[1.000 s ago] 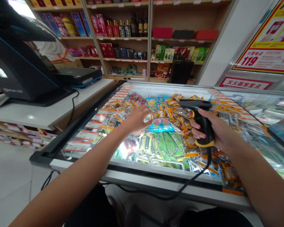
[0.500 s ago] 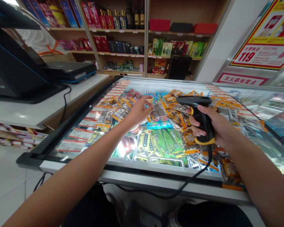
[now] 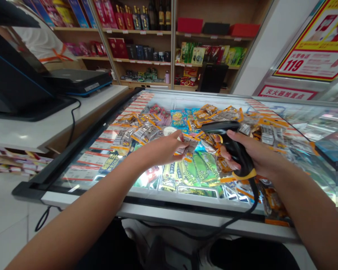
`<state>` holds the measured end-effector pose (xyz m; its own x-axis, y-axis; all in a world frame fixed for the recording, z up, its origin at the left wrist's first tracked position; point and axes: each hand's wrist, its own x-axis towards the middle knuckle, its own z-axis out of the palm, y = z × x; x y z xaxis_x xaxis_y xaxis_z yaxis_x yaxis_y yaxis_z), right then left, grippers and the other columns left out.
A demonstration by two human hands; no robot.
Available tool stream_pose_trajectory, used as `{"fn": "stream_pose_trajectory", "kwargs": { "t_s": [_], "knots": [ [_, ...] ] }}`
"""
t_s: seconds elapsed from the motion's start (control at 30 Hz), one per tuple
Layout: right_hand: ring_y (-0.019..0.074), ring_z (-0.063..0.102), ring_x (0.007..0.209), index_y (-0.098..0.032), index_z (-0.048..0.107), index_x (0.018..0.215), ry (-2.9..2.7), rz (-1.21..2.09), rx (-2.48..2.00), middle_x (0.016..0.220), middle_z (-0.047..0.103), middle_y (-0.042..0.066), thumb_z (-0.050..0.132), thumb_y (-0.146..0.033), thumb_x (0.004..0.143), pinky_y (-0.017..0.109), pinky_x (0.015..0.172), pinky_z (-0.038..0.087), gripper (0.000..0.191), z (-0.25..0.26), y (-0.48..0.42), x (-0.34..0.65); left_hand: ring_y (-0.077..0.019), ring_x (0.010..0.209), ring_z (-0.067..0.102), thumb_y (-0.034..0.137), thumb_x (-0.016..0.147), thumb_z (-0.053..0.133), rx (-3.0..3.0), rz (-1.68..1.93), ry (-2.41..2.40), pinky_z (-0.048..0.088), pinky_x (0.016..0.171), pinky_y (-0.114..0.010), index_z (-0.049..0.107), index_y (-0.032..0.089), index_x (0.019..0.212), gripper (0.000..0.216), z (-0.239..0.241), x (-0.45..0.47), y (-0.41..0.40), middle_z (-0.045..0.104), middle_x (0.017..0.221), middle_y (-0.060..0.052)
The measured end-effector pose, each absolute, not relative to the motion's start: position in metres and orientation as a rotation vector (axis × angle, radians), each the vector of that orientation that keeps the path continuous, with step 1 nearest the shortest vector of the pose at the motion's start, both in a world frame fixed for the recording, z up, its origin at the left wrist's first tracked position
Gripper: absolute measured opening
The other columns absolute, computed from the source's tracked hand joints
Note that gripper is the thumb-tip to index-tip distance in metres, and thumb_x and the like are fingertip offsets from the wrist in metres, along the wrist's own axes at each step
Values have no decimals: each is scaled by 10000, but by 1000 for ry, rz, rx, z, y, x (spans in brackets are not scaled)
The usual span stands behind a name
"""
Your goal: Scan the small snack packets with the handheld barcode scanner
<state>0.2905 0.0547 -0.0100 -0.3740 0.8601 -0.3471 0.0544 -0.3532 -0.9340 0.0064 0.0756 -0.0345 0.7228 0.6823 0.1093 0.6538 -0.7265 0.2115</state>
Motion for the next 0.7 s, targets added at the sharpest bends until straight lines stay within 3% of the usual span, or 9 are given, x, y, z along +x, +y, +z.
{"fn": "stream_pose_trajectory", "kwargs": {
  "t_s": [0.17, 0.43, 0.7],
  "knots": [
    [136, 483, 423, -195, 606, 665, -1400, 1896, -1302, 513, 573, 64, 528, -801, 852, 270, 396, 418, 639, -12, 47, 282, -153, 826, 669, 370, 977, 575, 2749, 276, 1197, 549, 804, -314, 652, 221, 1301, 365, -42, 24, 67, 521, 1324, -135],
    [130, 522, 441, -194, 616, 775, -1175, 1932, -1348, 609, 613, 45, 574, -765, 854, 253, 407, 441, 578, -17, 45, 277, -235, 896, 706, 370, 977, 585, 2837, 210, 1369, 567, 723, -342, 522, 160, 1422, 497, -46, 46, 54, 537, 1348, -188],
    [122, 524, 434, -183, 590, 815, -1153, 1913, -1325, 629, 607, 39, 571, -723, 887, 250, 405, 446, 546, -14, 44, 273, -236, 887, 707, 245, 1034, 413, 2933, 82, 1442, 543, 658, -325, 555, 163, 1386, 389, -45, 59, 42, 569, 1334, -179]
  ]
}}
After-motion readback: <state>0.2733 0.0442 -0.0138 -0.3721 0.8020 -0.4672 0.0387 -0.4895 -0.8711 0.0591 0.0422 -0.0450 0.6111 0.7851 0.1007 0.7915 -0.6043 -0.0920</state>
